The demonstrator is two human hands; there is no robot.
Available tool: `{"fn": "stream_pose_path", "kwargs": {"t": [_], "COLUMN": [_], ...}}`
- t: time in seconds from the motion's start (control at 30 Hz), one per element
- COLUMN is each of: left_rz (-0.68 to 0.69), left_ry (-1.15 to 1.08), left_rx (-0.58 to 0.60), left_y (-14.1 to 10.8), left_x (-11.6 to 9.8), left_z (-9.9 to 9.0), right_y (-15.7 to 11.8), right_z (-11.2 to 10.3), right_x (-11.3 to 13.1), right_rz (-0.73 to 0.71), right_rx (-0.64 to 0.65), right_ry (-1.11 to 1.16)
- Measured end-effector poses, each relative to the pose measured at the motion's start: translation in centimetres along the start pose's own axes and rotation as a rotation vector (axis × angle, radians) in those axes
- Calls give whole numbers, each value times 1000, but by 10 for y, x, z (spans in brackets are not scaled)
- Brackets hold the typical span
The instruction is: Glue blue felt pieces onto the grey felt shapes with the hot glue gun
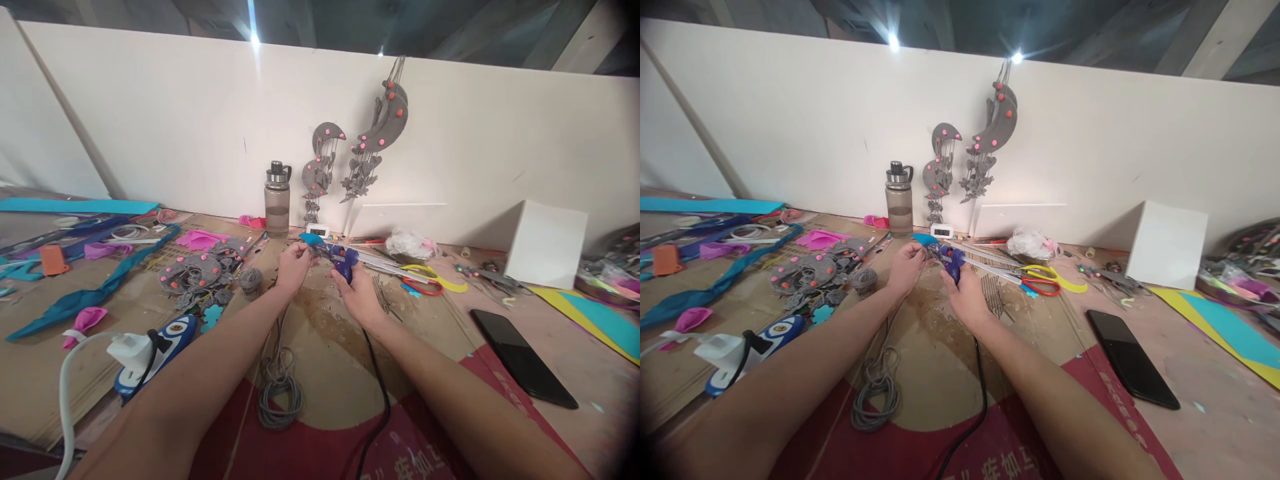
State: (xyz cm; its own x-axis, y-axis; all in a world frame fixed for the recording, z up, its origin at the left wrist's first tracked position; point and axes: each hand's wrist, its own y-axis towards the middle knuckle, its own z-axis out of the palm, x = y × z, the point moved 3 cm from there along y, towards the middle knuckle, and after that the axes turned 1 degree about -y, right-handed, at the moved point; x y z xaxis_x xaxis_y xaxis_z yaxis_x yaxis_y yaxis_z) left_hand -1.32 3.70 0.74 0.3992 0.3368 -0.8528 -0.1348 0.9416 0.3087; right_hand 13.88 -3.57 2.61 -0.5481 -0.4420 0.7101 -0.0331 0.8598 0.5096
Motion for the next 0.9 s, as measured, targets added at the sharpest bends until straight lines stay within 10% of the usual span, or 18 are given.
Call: {"fn": "stream_pose_path", "kwargs": {"t": [0.9], "left_rz": [18], "left_ry": [-39], "left_rx": [-66], "left_y": [-2], "left_x": [-7], "left_z": [1], "right_y": [-2], "right_z": [-5], "right_x": [-1], "right_rz": [65], "right_rx": [-66], "right_ry": [-81]}}
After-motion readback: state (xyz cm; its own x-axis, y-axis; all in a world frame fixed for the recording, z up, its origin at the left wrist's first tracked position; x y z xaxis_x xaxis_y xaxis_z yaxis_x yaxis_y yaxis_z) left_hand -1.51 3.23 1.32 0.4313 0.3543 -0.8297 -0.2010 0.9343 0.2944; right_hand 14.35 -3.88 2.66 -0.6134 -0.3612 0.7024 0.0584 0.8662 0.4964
